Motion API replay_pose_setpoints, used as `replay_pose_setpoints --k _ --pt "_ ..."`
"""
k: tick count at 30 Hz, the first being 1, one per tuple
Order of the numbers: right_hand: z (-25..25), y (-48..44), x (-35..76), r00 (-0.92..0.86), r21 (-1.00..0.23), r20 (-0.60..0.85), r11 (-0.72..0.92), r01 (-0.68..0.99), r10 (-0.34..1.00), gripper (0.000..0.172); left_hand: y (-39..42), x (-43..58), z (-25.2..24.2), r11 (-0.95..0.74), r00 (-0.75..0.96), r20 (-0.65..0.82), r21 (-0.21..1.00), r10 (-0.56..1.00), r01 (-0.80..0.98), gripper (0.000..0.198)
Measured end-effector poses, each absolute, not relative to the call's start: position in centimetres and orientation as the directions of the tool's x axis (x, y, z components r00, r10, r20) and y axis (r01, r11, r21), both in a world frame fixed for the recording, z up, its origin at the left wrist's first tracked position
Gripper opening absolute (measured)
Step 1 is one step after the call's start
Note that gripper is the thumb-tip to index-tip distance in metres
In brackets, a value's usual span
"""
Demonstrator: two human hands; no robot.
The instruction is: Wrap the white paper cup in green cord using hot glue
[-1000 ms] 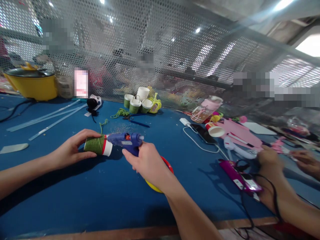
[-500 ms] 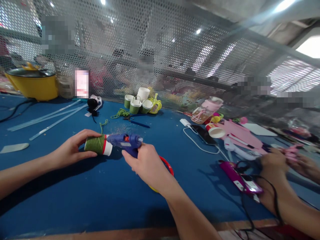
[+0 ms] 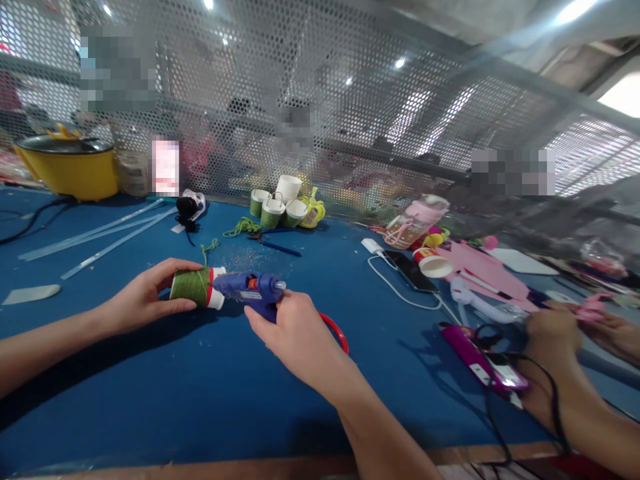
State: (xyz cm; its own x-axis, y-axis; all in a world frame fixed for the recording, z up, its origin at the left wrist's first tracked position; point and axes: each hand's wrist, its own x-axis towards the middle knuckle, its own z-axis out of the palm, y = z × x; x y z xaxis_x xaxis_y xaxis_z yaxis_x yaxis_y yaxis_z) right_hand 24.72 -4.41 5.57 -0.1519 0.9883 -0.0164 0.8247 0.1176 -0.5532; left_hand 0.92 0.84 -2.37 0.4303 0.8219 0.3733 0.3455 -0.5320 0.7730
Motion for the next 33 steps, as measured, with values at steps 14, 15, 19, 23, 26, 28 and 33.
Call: replay_pose_setpoints --k 14,15,19,23,26,28,33 --pt "5.82 -4.75 24.65 -0.197 -0.523 0.018 0.177 0.833 0.98 0.023 0.83 1.06 -2.09 -0.399 0.372 0.263 0.845 0.89 0.357 0.051" --pt "5.87 -4.75 24.62 -0.2 -0.523 0.019 0.18 0.833 0.98 0.023 0.83 1.07 -2.09 -0.393 0.371 0.257 0.847 0.892 0.358 0.051" --pt "5.87 -4.63 24.6 -0.183 -0.52 0.024 0.169 0.837 0.983 0.023 0.77 1.04 -2.07 -0.409 0.382 0.269 0.84 0.884 0.356 0.051" --pt "5.87 -4.64 24.64 -0.173 -0.518 0.014 0.155 0.842 0.985 0.026 0.76 1.0 -2.01 -0.431 0.394 0.284 0.827 0.874 0.36 0.05" --pt "6.01 -4.8 24.6 -0.174 -0.513 -0.025 0.137 0.847 0.984 0.026 0.78 0.98 -1.96 -0.429 0.385 0.285 0.825 0.878 0.367 0.05" --pt "6.11 -4.88 24.55 -0.169 -0.513 -0.032 0.129 0.849 0.985 0.025 0.78 0.97 -1.96 -0.432 0.382 0.289 0.821 0.878 0.373 0.049" --pt "6.0 -4.78 24.6 -0.166 -0.517 -0.002 0.141 0.844 0.986 0.028 0.75 0.93 -2.03 -0.496 0.415 0.34 0.789 0.844 0.362 0.046"
